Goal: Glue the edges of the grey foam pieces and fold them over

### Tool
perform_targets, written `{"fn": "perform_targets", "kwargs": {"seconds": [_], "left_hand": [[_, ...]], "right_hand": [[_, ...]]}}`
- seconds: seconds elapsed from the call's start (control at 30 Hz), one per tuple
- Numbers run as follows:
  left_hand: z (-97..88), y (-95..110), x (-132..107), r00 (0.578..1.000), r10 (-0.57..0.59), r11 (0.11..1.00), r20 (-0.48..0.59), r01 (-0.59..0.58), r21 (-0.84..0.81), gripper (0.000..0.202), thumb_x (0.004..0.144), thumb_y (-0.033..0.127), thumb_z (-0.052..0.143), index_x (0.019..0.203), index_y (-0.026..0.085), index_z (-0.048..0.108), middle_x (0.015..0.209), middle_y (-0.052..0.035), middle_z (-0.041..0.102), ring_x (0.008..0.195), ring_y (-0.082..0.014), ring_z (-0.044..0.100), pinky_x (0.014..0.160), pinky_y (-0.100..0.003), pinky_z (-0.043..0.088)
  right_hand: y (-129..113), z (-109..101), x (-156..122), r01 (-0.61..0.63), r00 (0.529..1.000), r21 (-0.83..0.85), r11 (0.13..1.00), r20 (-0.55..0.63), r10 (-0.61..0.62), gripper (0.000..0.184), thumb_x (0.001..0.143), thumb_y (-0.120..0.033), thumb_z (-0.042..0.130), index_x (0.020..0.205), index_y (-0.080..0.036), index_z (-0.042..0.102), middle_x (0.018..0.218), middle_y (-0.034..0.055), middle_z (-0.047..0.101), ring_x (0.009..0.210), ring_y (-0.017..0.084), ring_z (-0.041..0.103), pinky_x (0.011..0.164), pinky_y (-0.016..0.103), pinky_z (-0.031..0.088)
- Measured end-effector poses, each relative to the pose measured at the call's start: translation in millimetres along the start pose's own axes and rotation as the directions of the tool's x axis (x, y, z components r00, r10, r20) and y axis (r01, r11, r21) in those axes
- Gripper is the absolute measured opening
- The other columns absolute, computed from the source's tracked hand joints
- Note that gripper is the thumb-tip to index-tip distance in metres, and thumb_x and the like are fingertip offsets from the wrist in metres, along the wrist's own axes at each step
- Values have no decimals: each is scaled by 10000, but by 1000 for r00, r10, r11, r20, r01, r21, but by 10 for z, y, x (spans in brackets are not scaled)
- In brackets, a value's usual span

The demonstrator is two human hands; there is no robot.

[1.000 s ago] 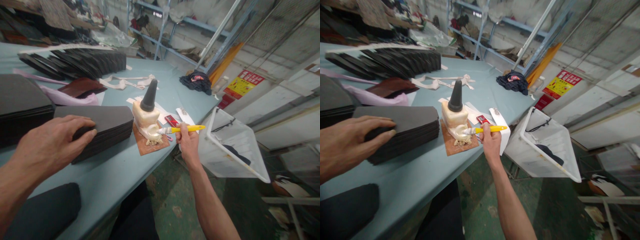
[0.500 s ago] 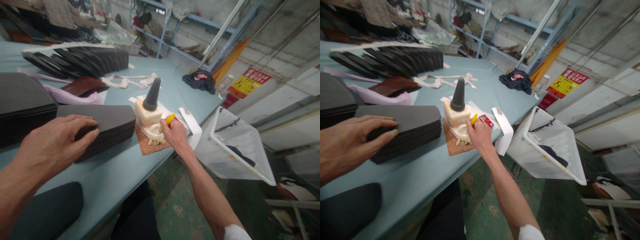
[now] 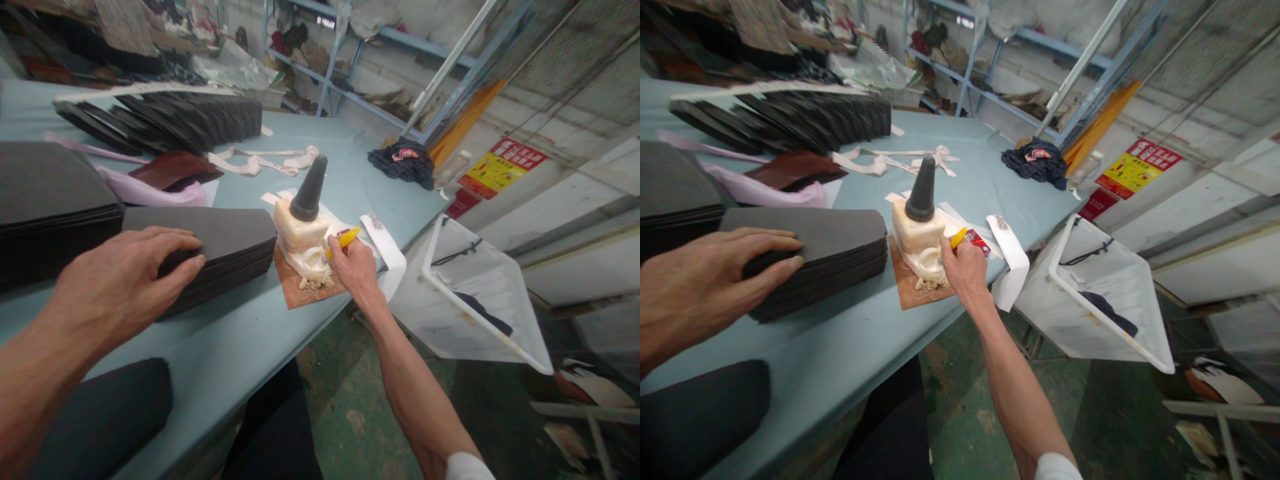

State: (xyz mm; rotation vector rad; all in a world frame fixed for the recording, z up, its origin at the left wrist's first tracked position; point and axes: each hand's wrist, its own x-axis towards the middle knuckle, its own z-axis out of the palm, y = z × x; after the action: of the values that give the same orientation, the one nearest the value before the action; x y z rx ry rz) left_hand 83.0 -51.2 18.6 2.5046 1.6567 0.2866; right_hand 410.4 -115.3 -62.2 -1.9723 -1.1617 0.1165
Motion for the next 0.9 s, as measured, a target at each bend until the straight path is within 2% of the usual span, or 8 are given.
{"fn": "perform_targets", "kwargs": {"seconds": [0.23, 0.47, 0.67, 0.9], "left_hand": [[-13, 11, -1, 1000, 14, 1000, 6, -14, -17, 761, 818, 645, 276, 1214, 230, 776, 1360, -123, 767, 1228, -401, 715, 1099, -590, 569], [-17, 10, -9, 1000, 10, 1000, 2, -10, -20, 754, 819, 644, 278, 1198, 231, 782, 1335, -130, 777, 1215, -421, 721, 1072, -608, 579], [5, -20, -22, 1000, 15, 1000, 1, -15, -22, 766, 822, 649, 274, 1226, 233, 774, 1357, -121, 774, 1232, -403, 721, 1089, -586, 577], [-3, 27, -8, 1000, -3, 1000, 11, 3, 4, 796, 820, 658, 246, 1236, 231, 773, 1385, -124, 765, 1256, -414, 715, 1062, -596, 578]], "right_hand": [[21, -39, -17, -65, 998, 150, 987, 1, 66, 482, 960, -577, 677, 615, -244, 623, 538, 18, 622, 686, 216, 688, 628, 285, 433], [115, -112, -14, -151, 986, 398, 905, 2, 164, 510, 909, -685, 705, 750, -200, 707, 523, -28, 596, 495, 129, 540, 489, 246, 365], [236, -112, -68, -280, 946, 629, 725, 54, 318, 543, 867, -730, 746, 824, -193, 681, 502, -80, 533, 408, 63, 393, 410, 201, 306], [306, -36, -194, -451, 854, 756, 475, 211, 476, 574, 804, -734, 838, 897, -210, 620, 505, -126, 509, 382, 41, 369, 411, 160, 333]]}}
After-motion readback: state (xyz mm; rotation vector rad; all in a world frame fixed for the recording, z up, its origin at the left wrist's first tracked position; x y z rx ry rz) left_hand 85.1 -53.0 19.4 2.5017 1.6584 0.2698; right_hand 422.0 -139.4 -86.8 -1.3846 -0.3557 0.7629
